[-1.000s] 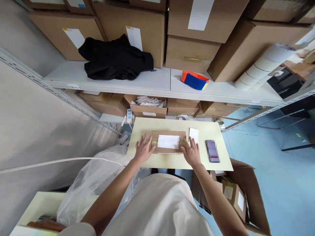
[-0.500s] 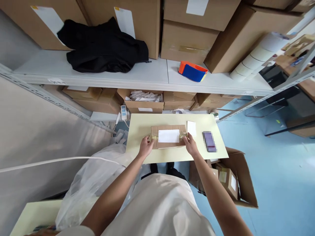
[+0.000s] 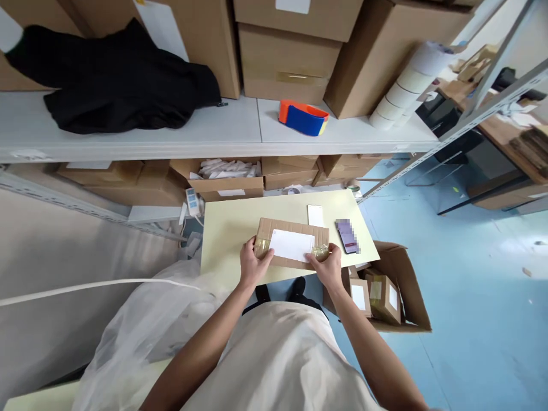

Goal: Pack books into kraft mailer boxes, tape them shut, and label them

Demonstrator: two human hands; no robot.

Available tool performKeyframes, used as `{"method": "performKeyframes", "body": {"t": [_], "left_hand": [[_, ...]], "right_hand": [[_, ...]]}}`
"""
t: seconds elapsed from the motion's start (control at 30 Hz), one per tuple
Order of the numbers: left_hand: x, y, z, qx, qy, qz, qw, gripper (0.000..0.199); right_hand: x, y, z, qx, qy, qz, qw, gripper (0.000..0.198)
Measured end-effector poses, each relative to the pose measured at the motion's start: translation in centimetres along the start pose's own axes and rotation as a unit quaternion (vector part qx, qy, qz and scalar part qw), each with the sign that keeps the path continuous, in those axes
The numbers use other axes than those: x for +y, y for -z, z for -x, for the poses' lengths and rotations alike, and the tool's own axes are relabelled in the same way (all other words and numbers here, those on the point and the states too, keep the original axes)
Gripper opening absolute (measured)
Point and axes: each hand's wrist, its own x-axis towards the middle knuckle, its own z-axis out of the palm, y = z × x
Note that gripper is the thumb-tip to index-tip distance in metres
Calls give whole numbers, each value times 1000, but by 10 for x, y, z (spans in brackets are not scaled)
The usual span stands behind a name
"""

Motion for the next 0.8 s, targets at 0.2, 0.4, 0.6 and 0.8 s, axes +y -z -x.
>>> {"method": "performKeyframes", "body": {"t": [0.2, 0.4, 0.6, 0.8], "left_hand": [[54, -42, 10, -26, -75, -3, 997, 55], [133, -129, 19, -183, -174, -54, 966, 60], [190, -273, 54, -382, -256, -103, 882, 72], [224, -380, 101, -517, -281, -70, 805, 77]], "right_hand": [[19, 54, 1, 62, -60, -62, 994, 71], [85, 131, 16, 210, -125, -46, 969, 65], [181, 199, 35, 330, -248, -18, 910, 73], [246, 249, 44, 408, -299, 33, 862, 77]]}}
